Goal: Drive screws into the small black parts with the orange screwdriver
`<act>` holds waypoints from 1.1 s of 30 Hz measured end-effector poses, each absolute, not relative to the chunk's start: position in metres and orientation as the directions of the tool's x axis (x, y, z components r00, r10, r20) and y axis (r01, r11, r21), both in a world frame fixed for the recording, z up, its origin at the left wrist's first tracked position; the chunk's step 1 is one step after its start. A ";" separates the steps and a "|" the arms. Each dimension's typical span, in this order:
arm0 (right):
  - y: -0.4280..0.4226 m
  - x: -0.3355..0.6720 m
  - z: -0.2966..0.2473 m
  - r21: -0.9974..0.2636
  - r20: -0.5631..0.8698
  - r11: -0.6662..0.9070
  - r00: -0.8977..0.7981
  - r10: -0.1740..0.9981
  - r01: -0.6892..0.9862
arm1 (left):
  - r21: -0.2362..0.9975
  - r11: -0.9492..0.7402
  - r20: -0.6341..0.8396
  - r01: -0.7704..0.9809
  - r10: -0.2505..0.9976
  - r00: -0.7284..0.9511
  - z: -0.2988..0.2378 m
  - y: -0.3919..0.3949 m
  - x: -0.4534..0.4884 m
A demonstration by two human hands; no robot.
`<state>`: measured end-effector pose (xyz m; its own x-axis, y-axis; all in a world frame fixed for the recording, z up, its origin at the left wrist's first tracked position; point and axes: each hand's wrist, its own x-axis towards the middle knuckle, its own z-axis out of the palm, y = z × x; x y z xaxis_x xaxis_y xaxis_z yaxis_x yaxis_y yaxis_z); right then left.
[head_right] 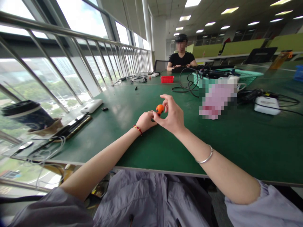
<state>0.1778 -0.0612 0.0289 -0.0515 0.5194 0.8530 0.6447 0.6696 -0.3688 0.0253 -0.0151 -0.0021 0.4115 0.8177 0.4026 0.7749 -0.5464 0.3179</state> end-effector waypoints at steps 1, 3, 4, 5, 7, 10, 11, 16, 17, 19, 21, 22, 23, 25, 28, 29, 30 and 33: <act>-0.062 0.178 0.029 -0.369 0.847 0.652 -0.049 0.529 0.662 | 0.307 -0.541 0.404 0.783 0.819 0.407 -0.002 -0.016 0.026; -0.063 0.177 0.030 -0.380 0.823 0.604 -0.042 0.567 0.700 | 0.298 -0.534 0.406 0.791 0.821 0.402 -0.002 -0.015 0.026; -0.064 0.177 0.030 -0.390 0.808 0.587 -0.042 0.587 0.710 | 0.300 -0.535 0.405 0.790 0.821 0.403 -0.003 -0.014 0.026; -0.064 0.177 0.030 -0.401 0.796 0.578 -0.043 0.604 0.710 | 0.304 -0.536 0.405 0.788 0.821 0.403 -0.004 -0.014 0.025; -0.064 0.178 0.029 -0.414 0.785 0.581 -0.047 0.617 0.700 | 0.308 -0.539 0.404 0.784 0.820 0.405 -0.005 -0.013 0.025; -0.064 0.177 0.029 -0.388 0.818 0.616 -0.052 0.573 0.685 | 0.297 -0.542 0.390 0.786 0.820 0.418 -0.003 -0.014 0.025; -0.064 0.177 0.030 -0.379 0.835 0.627 -0.041 0.549 0.681 | 0.296 -0.538 0.386 0.789 0.823 0.416 -0.003 -0.014 0.025; -0.068 0.174 0.033 -0.422 0.800 0.540 0.019 0.599 0.728 | 0.311 -0.518 0.392 0.797 0.834 0.389 -0.002 -0.015 0.026; -0.068 0.174 0.033 -0.434 0.778 0.520 0.015 0.628 0.736 | 0.313 -0.520 0.389 0.794 0.833 0.393 -0.002 -0.015 0.025; -0.069 0.174 0.032 -0.454 0.755 0.518 0.005 0.655 0.725 | 0.310 -0.530 0.387 0.789 0.829 0.405 -0.003 -0.014 0.025; -0.068 0.174 0.031 -0.453 0.771 0.569 -0.018 0.636 0.686 | 0.300 -0.541 0.394 0.786 0.821 0.414 -0.003 -0.013 0.025; -0.068 0.174 0.031 -0.442 0.788 0.601 -0.033 0.615 0.666 | 0.292 -0.542 0.397 0.788 0.818 0.416 -0.003 -0.013 0.025; -0.067 0.174 0.031 -0.429 0.801 0.627 -0.047 0.597 0.651 | 0.286 -0.540 0.400 0.791 0.818 0.413 -0.003 -0.013 0.025; -0.066 0.174 0.031 -0.402 0.803 0.642 -0.086 0.590 0.653 | 0.280 -0.530 0.401 0.800 0.822 0.404 -0.004 -0.012 0.025; -0.067 0.176 0.033 -0.411 0.775 0.596 -0.081 0.627 0.690 | 0.292 -0.530 0.401 0.796 0.824 0.401 -0.004 -0.012 0.025; -0.067 0.178 0.035 -0.427 0.775 0.591 -0.061 0.630 0.684 | 0.300 -0.537 0.398 0.788 0.822 0.408 -0.004 -0.012 0.025; -0.068 0.179 0.036 -0.447 0.782 0.596 -0.032 0.623 0.667 | 0.310 -0.543 0.395 0.781 0.821 0.413 -0.004 -0.012 0.024; -0.067 0.185 0.038 -0.488 0.797 0.606 0.038 0.603 0.628 | 0.340 -0.544 0.383 0.768 0.825 0.415 -0.003 -0.013 0.024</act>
<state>0.1845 -0.0667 0.0383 0.0376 0.6027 0.7971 0.6282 0.6061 -0.4879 0.0242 -0.0128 -0.0030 0.4151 0.8252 0.3830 0.7675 -0.5437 0.3396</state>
